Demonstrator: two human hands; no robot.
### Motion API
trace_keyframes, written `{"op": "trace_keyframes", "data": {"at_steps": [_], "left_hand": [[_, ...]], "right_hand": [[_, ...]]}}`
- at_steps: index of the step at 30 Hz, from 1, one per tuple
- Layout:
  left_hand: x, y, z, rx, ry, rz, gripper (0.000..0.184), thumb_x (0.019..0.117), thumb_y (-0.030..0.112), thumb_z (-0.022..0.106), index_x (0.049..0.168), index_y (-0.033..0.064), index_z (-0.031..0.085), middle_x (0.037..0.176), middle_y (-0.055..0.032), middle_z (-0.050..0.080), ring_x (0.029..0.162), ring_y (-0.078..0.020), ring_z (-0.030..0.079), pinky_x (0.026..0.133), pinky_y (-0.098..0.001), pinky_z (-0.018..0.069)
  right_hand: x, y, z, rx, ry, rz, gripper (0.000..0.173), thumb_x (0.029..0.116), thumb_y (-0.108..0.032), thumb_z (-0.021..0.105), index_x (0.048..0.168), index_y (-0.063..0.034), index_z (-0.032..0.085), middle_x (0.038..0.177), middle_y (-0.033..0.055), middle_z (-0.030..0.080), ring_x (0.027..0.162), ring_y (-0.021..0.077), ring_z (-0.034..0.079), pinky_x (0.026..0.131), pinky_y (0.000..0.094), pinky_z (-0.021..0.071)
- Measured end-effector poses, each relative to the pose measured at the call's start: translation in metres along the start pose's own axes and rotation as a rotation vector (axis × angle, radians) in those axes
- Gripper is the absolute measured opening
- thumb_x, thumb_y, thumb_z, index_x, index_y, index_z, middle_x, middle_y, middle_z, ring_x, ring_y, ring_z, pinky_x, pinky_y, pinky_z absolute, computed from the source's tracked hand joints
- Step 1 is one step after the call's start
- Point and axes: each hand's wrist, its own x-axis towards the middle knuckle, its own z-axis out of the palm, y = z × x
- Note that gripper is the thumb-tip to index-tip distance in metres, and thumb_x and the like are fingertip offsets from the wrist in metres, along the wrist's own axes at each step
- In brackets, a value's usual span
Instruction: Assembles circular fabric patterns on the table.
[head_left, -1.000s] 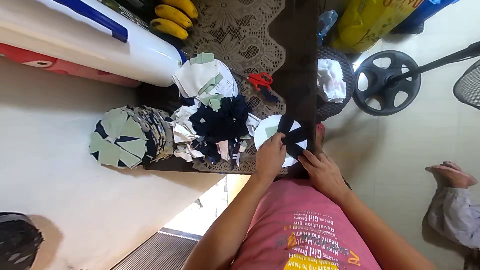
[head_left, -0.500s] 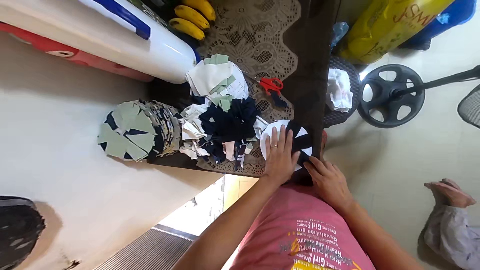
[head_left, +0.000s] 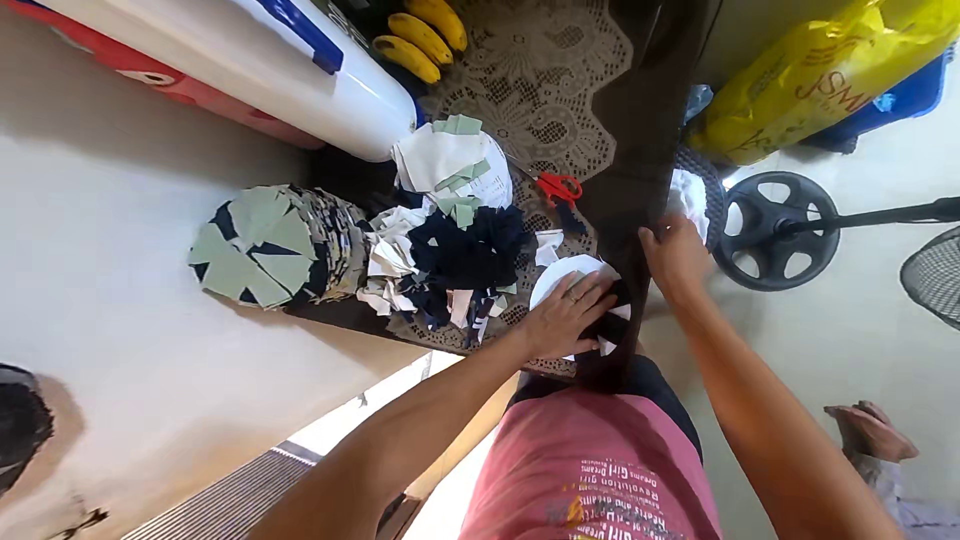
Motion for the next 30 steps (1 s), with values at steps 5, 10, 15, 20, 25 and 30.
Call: {"op": "trace_keyframes", "data": {"at_steps": [5,10,15,20,25,30], "left_hand": [[0.000,0.048,-0.015,-0.388,0.398,-0.248,0.034,0.0985,0.018,0.061,0.127,0.0019,0.070,0.141,-0.0178,0.063,0.134,-0.0359,0.057,0.112,-0.0539,0.0434],[0.016,0.040,-0.057,-0.945,0.398,-0.769,0.031,0.1055,0.010,0.048,0.126,-0.0008,0.069,0.120,-0.0163,0.072,0.108,-0.0223,0.070,0.098,-0.0395,0.0544],[0.018,-0.039,-0.063,-1.075,0.547,-0.901,0.035,0.1072,0.009,0.047,0.139,0.0004,0.056,0.142,-0.0163,0.059,0.120,-0.0256,0.064,0.102,-0.0446,0.0522],[0.013,-0.027,-0.084,-1.017,0.733,-0.916,0.036,0.1068,0.011,0.047,0.140,0.0027,0.056,0.141,-0.0156,0.060,0.121,-0.0249,0.062,0.101,-0.0452,0.0506],[0.014,0.048,-0.096,-2.027,0.411,-0.901,0.069,0.1108,0.052,0.014,0.140,-0.0002,0.050,0.122,-0.0125,0.069,0.108,-0.0200,0.070,0.095,-0.0367,0.0565],[0.009,0.060,-0.078,-2.149,0.373,-0.956,0.045,0.1142,0.030,0.026,0.140,0.0008,0.049,0.120,-0.0115,0.069,0.104,-0.0181,0.070,0.091,-0.0333,0.0575]], "right_hand": [[0.008,-0.010,0.000,0.027,-0.029,-0.061,0.023,0.1000,-0.017,0.063,0.116,-0.0013,0.070,0.119,0.0237,0.066,0.107,0.0419,0.066,0.086,0.0621,0.0512],[-0.022,-0.013,-0.020,0.076,0.037,-0.346,0.017,0.0995,-0.011,0.065,0.109,0.0022,0.069,0.105,0.0229,0.069,0.095,0.0397,0.068,0.080,0.0598,0.0534],[-0.034,-0.011,-0.027,0.157,0.054,-0.387,0.017,0.0980,-0.010,0.065,0.108,0.0026,0.070,0.100,0.0216,0.072,0.093,0.0378,0.070,0.080,0.0585,0.0537],[-0.042,-0.013,-0.031,0.158,0.090,-0.425,0.015,0.0974,-0.010,0.066,0.107,0.0007,0.070,0.093,0.0184,0.072,0.083,0.0338,0.071,0.073,0.0550,0.0559],[-0.077,-0.005,-0.015,-0.092,0.235,-0.917,0.010,0.0950,-0.006,0.062,0.092,-0.0008,0.071,0.089,0.0170,0.073,0.091,0.0380,0.072,0.074,0.0549,0.0558],[-0.115,0.028,0.018,-0.234,0.303,-1.169,0.016,0.0982,-0.006,0.054,0.093,-0.0106,0.068,0.098,0.0076,0.075,0.094,0.0280,0.069,0.076,0.0411,0.0529]]}}
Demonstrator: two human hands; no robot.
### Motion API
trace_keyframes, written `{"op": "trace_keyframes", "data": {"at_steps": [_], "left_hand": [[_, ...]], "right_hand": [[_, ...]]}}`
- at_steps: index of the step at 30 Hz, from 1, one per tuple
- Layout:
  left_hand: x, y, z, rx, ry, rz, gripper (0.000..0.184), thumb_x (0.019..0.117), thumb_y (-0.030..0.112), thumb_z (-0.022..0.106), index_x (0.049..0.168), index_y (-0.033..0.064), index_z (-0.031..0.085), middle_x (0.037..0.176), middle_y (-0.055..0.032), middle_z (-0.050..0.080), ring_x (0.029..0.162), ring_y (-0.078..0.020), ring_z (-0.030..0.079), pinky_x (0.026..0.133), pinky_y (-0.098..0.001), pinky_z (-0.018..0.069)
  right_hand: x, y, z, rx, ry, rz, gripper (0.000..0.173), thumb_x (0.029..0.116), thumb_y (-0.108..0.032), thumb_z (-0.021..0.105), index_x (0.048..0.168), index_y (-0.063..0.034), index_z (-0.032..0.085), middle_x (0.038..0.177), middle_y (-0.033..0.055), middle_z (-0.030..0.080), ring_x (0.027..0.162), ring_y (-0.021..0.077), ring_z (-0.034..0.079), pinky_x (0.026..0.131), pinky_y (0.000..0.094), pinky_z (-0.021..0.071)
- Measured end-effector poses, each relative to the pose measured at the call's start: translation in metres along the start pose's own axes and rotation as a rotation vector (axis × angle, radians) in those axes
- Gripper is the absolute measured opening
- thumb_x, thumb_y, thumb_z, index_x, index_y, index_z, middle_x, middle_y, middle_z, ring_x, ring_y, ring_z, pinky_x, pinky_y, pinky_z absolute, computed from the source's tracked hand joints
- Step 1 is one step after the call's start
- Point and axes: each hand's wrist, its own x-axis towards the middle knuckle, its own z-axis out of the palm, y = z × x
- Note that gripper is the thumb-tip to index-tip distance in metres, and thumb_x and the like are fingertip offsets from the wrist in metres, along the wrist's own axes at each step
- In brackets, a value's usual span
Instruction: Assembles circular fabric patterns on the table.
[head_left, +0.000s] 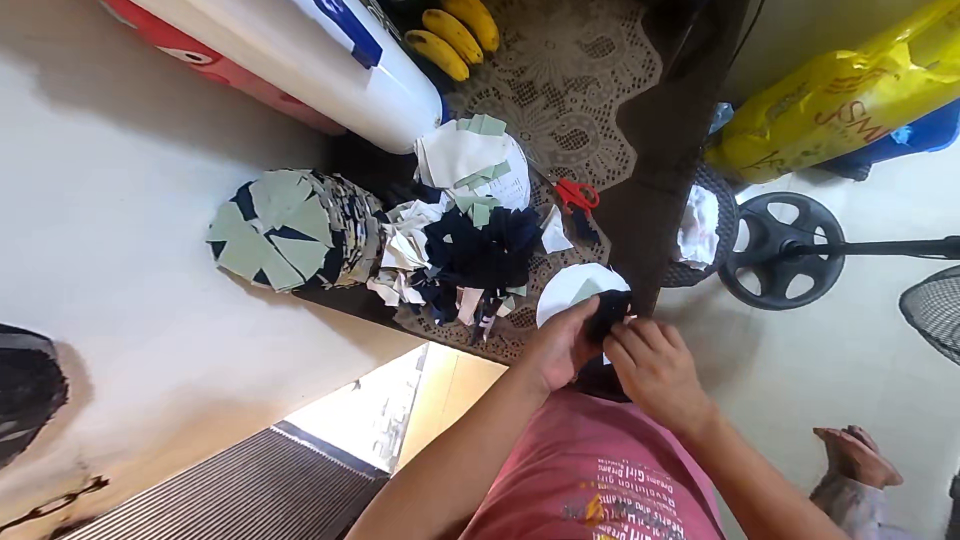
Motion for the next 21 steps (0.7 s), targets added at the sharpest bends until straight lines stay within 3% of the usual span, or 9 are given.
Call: {"op": "trace_keyframes", "data": {"at_steps": [2,4,7,9,11,13,16,18,21], "left_hand": [[-0.003,-0.005,0.000,0.011,0.089,0.006,0.031,0.1121,0.015,0.037,0.135,0.0001,0.052,0.116,-0.0118,0.071,0.099,-0.0181,0.072,0.087,-0.0328,0.0599],[-0.005,-0.009,-0.004,0.082,0.094,0.038,0.028,0.1107,0.011,0.040,0.130,-0.0015,0.056,0.113,-0.0112,0.072,0.098,-0.0171,0.072,0.086,-0.0329,0.0603],[-0.008,-0.017,-0.009,0.272,0.045,0.145,0.023,0.1082,0.007,0.046,0.121,-0.0035,0.062,0.104,-0.0078,0.072,0.095,-0.0141,0.071,0.088,-0.0325,0.0602],[-0.008,-0.021,-0.011,0.380,0.018,0.223,0.023,0.1068,0.006,0.048,0.120,-0.0043,0.064,0.103,-0.0067,0.073,0.094,-0.0122,0.072,0.088,-0.0310,0.0603],[-0.008,-0.024,-0.011,0.476,0.003,0.309,0.027,0.1055,0.005,0.050,0.126,-0.0045,0.064,0.116,-0.0071,0.072,0.100,-0.0093,0.070,0.091,-0.0282,0.0583],[-0.007,-0.025,-0.012,0.532,0.004,0.351,0.033,0.1050,0.006,0.052,0.135,-0.0044,0.060,0.130,-0.0093,0.067,0.111,-0.0083,0.067,0.097,-0.0267,0.0555],[-0.004,-0.028,-0.016,0.558,0.099,0.382,0.023,0.1022,0.007,0.059,0.119,-0.0044,0.068,0.110,-0.0080,0.073,0.099,-0.0083,0.070,0.091,-0.0275,0.0584],[-0.003,-0.028,-0.018,0.586,0.153,0.361,0.019,0.1039,0.010,0.057,0.107,-0.0027,0.071,0.096,-0.0056,0.073,0.090,-0.0075,0.070,0.086,-0.0282,0.0592],[-0.007,-0.027,-0.015,0.513,0.171,0.283,0.026,0.1082,0.013,0.049,0.110,-0.0043,0.068,0.099,-0.0077,0.071,0.093,-0.0102,0.070,0.087,-0.0311,0.0590]], "right_hand": [[-0.013,-0.003,0.004,0.032,0.032,-0.004,0.015,0.1011,-0.012,0.053,0.096,-0.0137,0.067,0.104,0.0067,0.074,0.096,0.0268,0.068,0.079,0.0392,0.0515],[-0.021,-0.003,0.005,0.157,0.087,0.118,0.018,0.1042,-0.023,0.054,0.098,-0.0139,0.068,0.105,0.0088,0.073,0.095,0.0273,0.067,0.079,0.0398,0.0516],[-0.016,0.002,-0.006,0.567,0.022,0.576,0.032,0.1022,-0.025,0.056,0.111,0.0016,0.072,0.108,0.0152,0.073,0.098,0.0216,0.070,0.083,0.0357,0.0568],[-0.002,0.009,-0.015,0.952,-0.131,0.932,0.033,0.1006,-0.022,0.058,0.121,0.0019,0.067,0.108,0.0059,0.072,0.092,0.0063,0.067,0.079,0.0240,0.0557],[0.008,0.014,-0.014,1.187,-0.219,1.111,0.021,0.0981,-0.014,0.063,0.114,-0.0004,0.067,0.094,0.0006,0.071,0.079,0.0037,0.067,0.070,0.0213,0.0563],[0.012,0.013,-0.008,1.195,-0.234,1.161,0.006,0.0957,-0.007,0.066,0.097,-0.0018,0.068,0.081,-0.0015,0.068,0.070,0.0028,0.065,0.065,0.0198,0.0554],[0.012,0.010,0.000,1.097,-0.220,1.144,0.010,0.0972,-0.007,0.064,0.090,-0.0032,0.069,0.075,-0.0035,0.065,0.066,-0.0003,0.061,0.063,0.0170,0.0521],[0.008,0.006,0.004,0.901,-0.195,1.038,0.019,0.1022,-0.014,0.060,0.097,-0.0017,0.072,0.082,0.0000,0.068,0.071,0.0015,0.062,0.067,0.0191,0.0525],[-0.004,0.000,0.009,0.579,-0.127,0.749,0.038,0.0999,-0.029,0.062,0.120,0.0031,0.069,0.110,0.0200,0.070,0.093,0.0288,0.069,0.081,0.0444,0.0560]]}}
